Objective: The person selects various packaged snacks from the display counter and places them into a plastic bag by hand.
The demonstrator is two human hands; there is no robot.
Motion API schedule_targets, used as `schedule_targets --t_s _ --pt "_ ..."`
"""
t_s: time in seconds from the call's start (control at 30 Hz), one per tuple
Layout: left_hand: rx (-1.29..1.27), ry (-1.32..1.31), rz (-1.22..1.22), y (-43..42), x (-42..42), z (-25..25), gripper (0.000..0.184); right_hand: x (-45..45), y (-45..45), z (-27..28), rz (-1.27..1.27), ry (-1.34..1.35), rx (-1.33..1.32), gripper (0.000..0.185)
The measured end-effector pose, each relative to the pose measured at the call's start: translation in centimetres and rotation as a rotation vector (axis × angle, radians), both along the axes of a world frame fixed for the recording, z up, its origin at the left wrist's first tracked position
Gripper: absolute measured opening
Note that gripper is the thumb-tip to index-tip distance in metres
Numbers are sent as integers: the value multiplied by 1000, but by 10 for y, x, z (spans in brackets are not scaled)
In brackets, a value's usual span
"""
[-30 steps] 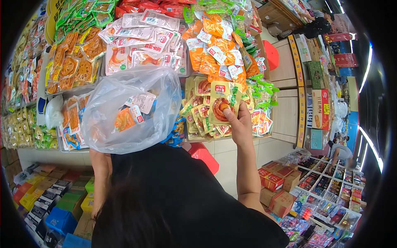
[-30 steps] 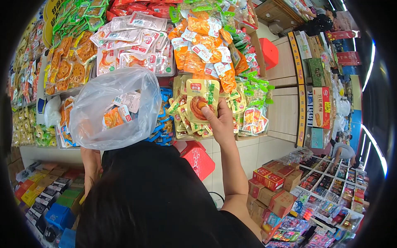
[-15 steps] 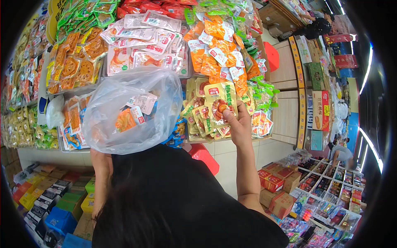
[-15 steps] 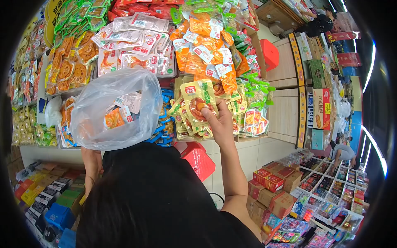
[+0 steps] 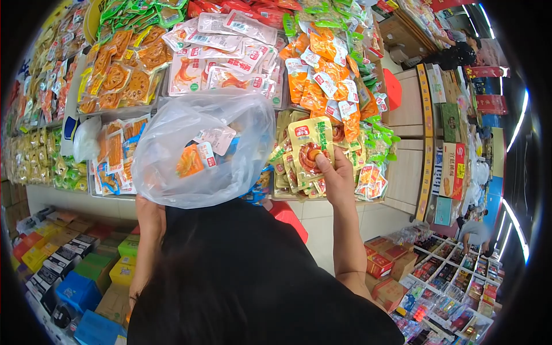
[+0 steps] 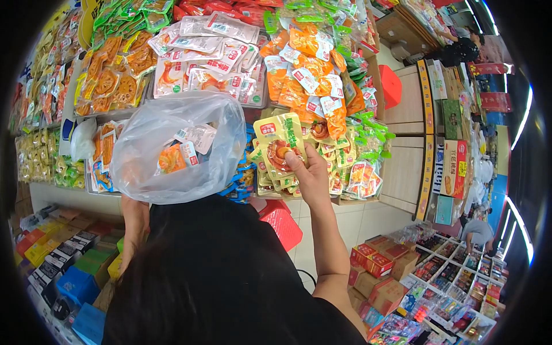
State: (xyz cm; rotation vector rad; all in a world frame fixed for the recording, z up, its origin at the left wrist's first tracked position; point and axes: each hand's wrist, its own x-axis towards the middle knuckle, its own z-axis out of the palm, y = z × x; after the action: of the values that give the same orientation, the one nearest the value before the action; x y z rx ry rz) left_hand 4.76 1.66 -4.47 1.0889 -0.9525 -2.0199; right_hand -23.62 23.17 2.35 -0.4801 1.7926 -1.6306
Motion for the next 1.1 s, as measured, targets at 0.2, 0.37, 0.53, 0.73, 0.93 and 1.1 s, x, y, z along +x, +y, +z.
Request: schedule_targets --t_s 0.2,0.37,0.53,0.73,0.93,1.1 --pt "22 0 46 1 -7 7 33 5 -6 0 -9 8 -18 29" --pt "13 5 30 0 -9 7 29 5 -4 0 48 55 31 31" --pt "1 -3 36 -1 -11 9 30 16 -16 15 103 -15 35 29" --pt "0 8 5 -1 -13 12 31 26 -43 24 494 371 305 21" --pt "-94 11 9 0 -12 11 29 50 -105 10 737 633 502 27" --pt "-90 -74 -2 3 -12 19 24 80 -155 -32 838 766 575 30"
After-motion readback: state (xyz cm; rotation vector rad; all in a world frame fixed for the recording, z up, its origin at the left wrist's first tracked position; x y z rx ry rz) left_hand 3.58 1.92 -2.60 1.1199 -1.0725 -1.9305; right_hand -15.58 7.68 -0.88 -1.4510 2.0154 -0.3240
